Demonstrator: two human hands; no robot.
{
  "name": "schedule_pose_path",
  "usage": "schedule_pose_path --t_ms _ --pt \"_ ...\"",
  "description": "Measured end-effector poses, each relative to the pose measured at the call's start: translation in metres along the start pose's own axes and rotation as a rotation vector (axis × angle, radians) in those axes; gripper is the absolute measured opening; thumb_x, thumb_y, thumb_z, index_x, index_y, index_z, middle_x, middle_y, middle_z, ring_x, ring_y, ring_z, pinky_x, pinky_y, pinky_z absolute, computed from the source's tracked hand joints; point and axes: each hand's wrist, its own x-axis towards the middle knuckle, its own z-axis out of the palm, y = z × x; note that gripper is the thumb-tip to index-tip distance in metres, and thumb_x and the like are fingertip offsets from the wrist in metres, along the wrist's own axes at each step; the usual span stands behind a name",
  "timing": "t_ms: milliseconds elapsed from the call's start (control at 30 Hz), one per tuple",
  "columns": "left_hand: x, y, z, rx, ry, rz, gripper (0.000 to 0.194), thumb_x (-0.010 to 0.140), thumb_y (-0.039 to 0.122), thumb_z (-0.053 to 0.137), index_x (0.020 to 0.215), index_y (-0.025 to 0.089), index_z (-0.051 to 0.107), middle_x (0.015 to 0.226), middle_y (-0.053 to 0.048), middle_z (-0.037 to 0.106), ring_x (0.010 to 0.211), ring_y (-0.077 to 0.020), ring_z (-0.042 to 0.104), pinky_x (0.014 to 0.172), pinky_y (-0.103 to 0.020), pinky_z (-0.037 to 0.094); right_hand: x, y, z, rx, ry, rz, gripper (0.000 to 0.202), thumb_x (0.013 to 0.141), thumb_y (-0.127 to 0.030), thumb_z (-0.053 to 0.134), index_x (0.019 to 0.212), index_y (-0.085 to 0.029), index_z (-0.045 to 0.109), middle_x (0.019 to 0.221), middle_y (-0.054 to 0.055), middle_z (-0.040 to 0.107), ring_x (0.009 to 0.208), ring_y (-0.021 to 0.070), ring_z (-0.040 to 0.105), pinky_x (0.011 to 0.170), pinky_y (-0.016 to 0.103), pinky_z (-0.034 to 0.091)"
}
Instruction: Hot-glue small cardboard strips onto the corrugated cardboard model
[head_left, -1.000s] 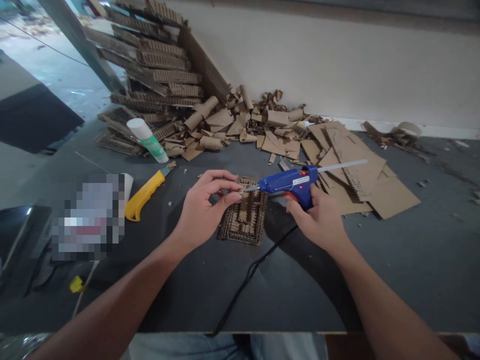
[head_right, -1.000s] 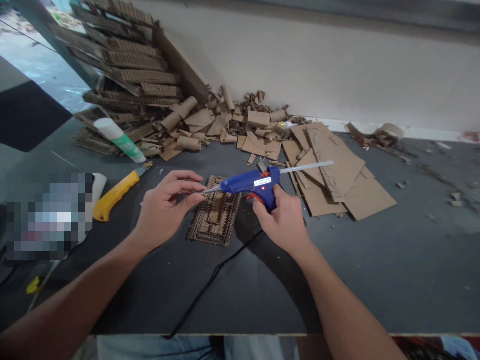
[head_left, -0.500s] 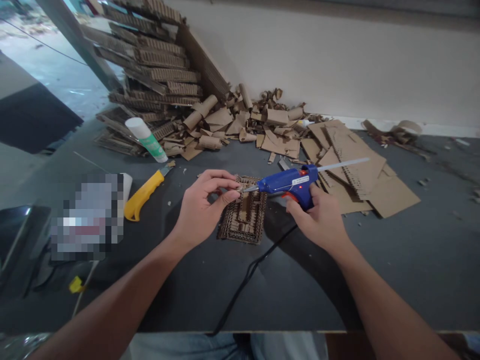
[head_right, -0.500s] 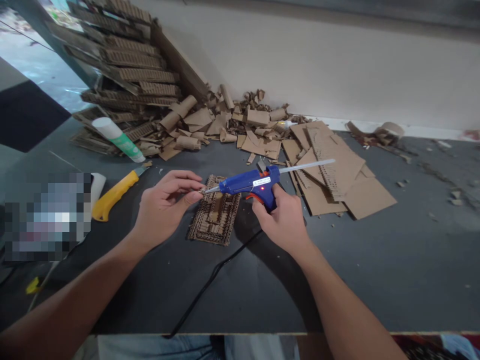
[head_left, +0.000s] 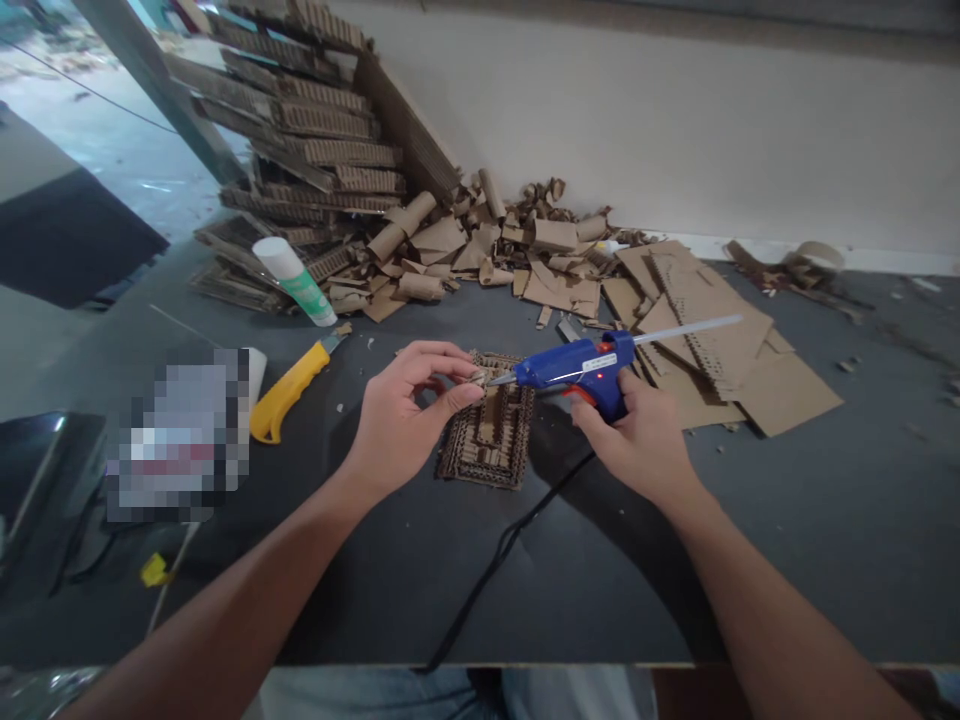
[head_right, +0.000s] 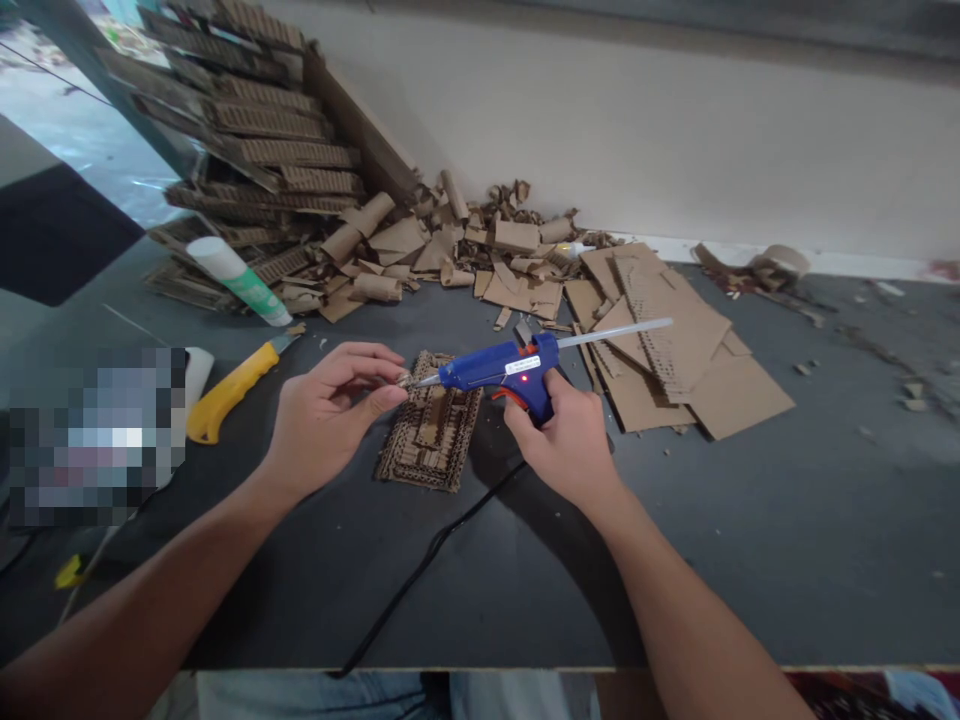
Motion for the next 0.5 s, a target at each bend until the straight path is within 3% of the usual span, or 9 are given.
schedule_pose_path --t_ms 233,500 --pt "-0.0013 0.0012 -0.004 0.202 -0.028 0.106 0.01 0.09 0.029 0.071 0.097 0.023 0.075 0.105 -0.004 0.079 0.095 -0.0216 0.074 0.081 -0.033 0.062 0.0013 -0.0016 -0.0002 -0.028 0.052 0.004 0.026 0.076 -0.039 0.062 0.063 -0.026 0.043 0.039 -0.009 0.037 0.034 0.0104 0.035 0.043 0.028 0.032" --pt "0.0008 -0.0068 -0.0091 0.416 -0.136 0.313 0.017 0.095 0.03 0.063 0.105 0.024 0.076 0.095 -0.004 0.08 0.086 -0.0202 0.076 0.081 -0.033 0.062 0.0043 0.0009 -0.0004 -0.018 0.135 0.055 0.027 0.074 -0.043 0.065 0.064 -0.025 0.048 0.043 -0.007 0.041 0.04 0.011 0.037 0.043 0.027 0.032"
